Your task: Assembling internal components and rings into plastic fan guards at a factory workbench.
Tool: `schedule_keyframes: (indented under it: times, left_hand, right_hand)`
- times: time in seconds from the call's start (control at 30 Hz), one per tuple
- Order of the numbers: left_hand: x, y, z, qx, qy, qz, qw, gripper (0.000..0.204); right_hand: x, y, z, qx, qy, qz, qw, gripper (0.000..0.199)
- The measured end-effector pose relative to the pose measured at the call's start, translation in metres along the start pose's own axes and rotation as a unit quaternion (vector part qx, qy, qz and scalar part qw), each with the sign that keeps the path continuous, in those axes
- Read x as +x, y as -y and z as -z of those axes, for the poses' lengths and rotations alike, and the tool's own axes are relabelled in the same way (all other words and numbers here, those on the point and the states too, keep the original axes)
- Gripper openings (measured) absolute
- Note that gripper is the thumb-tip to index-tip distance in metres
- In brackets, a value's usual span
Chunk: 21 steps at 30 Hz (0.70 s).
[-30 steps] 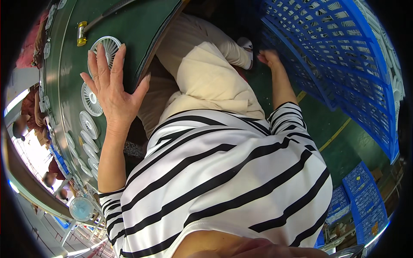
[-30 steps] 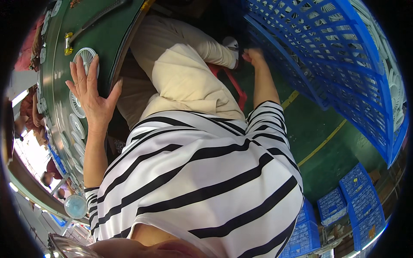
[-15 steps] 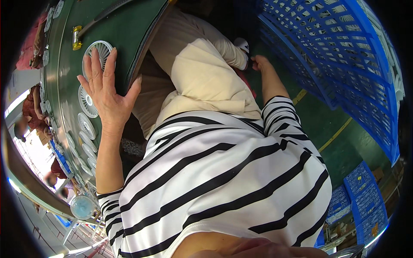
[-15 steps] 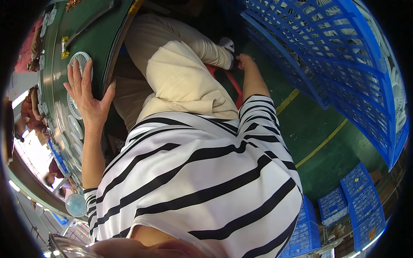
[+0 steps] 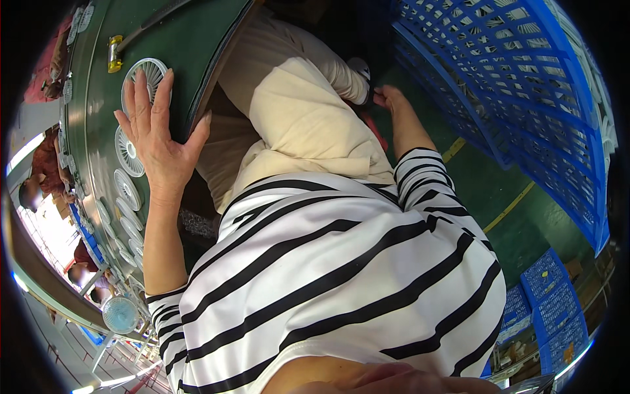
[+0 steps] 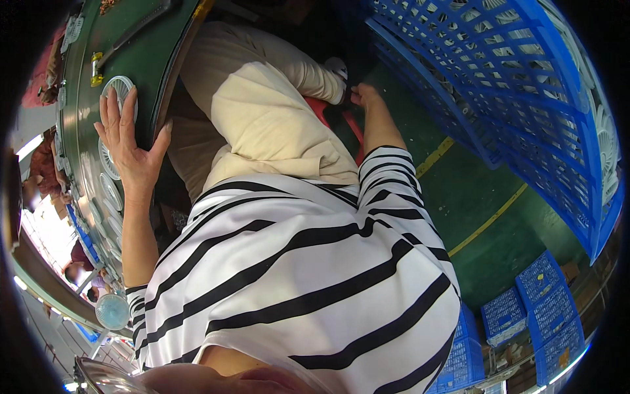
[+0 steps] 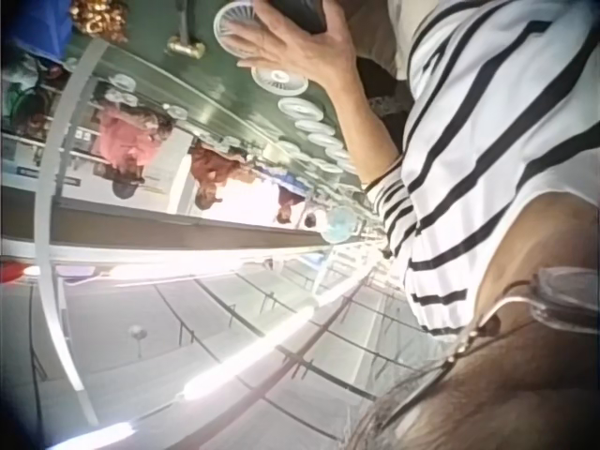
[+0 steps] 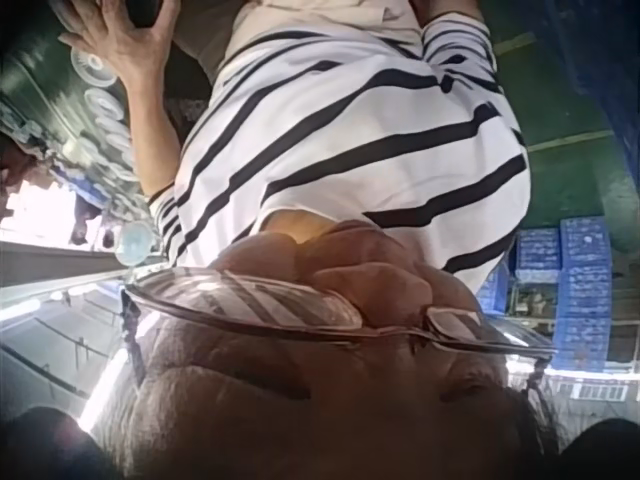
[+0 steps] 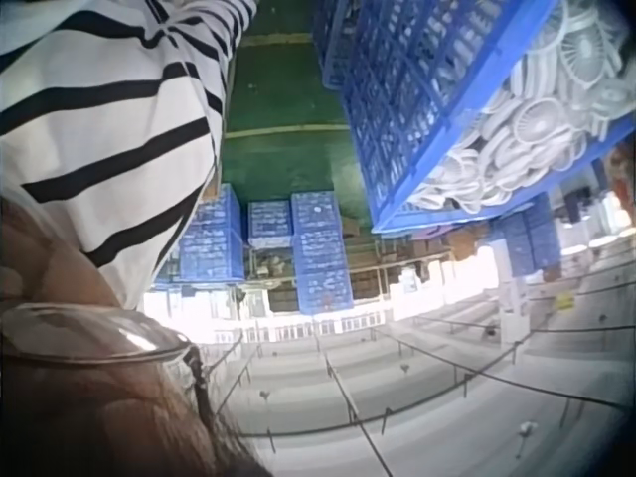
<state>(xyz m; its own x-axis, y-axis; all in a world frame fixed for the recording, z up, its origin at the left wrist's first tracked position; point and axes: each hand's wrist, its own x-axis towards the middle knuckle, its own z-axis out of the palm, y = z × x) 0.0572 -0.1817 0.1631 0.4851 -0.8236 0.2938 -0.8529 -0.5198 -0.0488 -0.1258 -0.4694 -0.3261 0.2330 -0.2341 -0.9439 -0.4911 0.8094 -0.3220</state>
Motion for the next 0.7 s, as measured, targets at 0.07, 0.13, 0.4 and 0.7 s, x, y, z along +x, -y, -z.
schedule_keyframes:
  times: [0.07,0.13,0.4,0.7]
  left_hand:
    - [0.006,0.000,-0.006,-0.024,-0.001,-0.013,1.000,0.077]
    - [0.002,0.001,-0.002,-0.005,0.000,-0.002,1.000,0.077]
    - [0.001,0.002,0.004,-0.009,0.003,0.010,1.000,0.076]
    - [-0.002,-0.006,0.014,-0.062,0.030,0.065,0.996,0.078]
  right_hand:
    - [0.023,-0.022,0.020,-0.019,-0.036,0.010,0.999,0.010]
    - [0.004,-0.015,-0.008,-0.033,-0.052,0.027,0.998,0.013]
    - [-0.006,-0.009,0.001,0.106,-0.071,0.078,0.989,0.010]
    - [-0.243,0.088,-0.047,-0.160,0.254,0.322,0.898,0.019]
